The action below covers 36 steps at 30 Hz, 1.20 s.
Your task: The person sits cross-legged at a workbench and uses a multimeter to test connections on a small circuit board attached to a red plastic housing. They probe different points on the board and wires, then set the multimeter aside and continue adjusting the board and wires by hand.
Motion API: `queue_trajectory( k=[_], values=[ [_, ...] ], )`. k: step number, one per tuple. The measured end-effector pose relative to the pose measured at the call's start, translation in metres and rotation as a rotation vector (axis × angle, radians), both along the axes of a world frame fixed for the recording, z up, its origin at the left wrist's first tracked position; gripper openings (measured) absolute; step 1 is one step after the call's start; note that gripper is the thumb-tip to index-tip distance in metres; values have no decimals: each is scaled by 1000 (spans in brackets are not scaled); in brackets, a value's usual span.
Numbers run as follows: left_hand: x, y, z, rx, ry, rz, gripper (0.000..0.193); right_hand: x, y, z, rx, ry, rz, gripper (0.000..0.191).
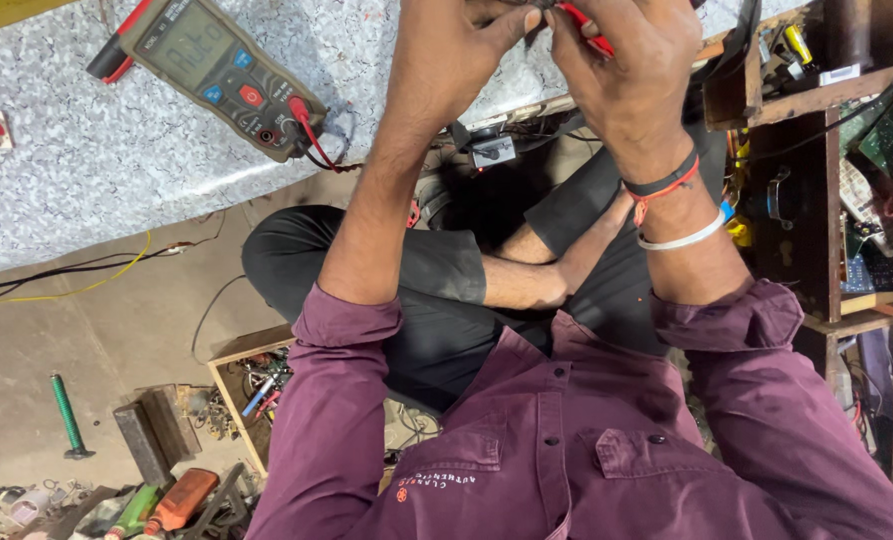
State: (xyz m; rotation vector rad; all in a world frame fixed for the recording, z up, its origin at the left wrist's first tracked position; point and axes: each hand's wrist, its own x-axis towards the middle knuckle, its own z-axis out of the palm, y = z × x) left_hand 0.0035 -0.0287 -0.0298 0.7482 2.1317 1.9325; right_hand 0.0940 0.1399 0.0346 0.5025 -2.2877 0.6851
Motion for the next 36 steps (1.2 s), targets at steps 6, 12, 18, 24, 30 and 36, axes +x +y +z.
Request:
queue_trajectory(
  k=[6,12,18,24,30,36],
  values=[
    [-3,-4,1,49,-70,-59,20,-1,-5,1,27,7,-1,30],
    [-2,-6,2,61,115,-33,21,0,-2,-1,18,12,17,30],
    [-2,-7,0,-21,14,-5,25,-1,-1,-1,39,0,-23,29],
    [-2,0,0,19,11,77,23,1,-5,4,36,0,1,26],
    [0,1,4,-17,118,127,25,0,-12,5,36,-6,-49,23],
    [-2,4,1,-130,76,209,28,2,-13,2,28,-16,-57,24]
  ],
)
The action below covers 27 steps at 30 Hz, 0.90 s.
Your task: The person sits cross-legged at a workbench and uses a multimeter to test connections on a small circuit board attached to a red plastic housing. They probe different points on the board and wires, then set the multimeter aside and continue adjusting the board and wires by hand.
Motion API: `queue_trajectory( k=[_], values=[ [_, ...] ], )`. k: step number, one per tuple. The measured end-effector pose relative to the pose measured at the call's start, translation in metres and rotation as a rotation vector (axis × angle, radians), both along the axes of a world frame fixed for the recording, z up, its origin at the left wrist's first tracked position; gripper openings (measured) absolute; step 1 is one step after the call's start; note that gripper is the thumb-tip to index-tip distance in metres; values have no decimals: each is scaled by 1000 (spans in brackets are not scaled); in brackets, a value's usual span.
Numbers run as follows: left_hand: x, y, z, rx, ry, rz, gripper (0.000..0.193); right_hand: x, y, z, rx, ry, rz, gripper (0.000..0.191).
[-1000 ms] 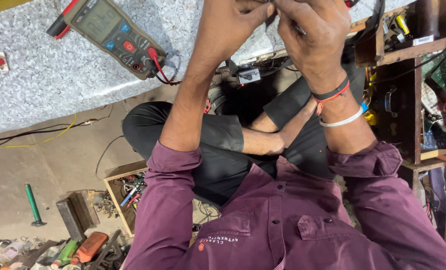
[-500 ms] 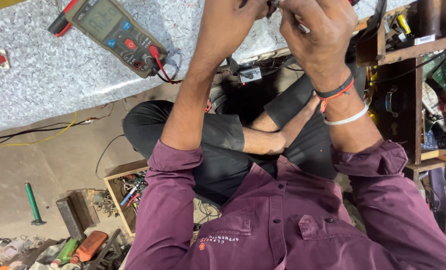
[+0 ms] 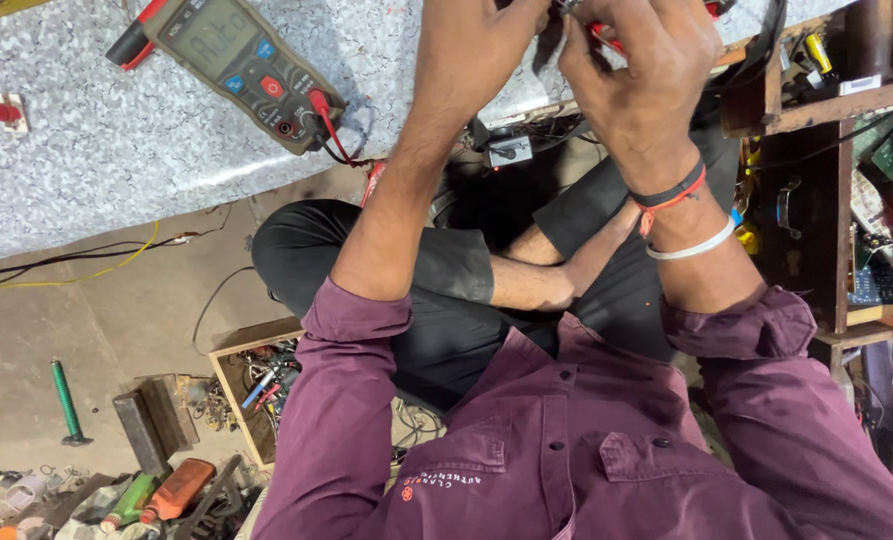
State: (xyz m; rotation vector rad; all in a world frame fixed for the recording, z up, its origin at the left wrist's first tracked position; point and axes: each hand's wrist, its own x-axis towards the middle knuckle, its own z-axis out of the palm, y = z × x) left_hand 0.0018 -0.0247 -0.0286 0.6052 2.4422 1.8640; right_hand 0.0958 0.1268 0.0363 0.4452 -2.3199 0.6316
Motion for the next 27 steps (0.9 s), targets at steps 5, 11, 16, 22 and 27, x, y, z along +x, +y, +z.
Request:
queue_trajectory(
  k=[5,11,16,22,27],
  values=[
    [1,3,-7,66,-39,9,26,2,2,-2,7,-22,5,24],
    [-2,-2,-12,82,0,-66,28,4,4,-2,-38,-80,50,24],
    [-1,-6,-9,109,-25,-114,27,4,8,2,59,-20,37,23],
    [-3,-8,-3,214,8,-222,21,10,15,1,-58,-72,54,18],
    [-5,-6,-10,330,-124,-270,20,6,15,-6,-54,-60,-13,17]
  ],
)
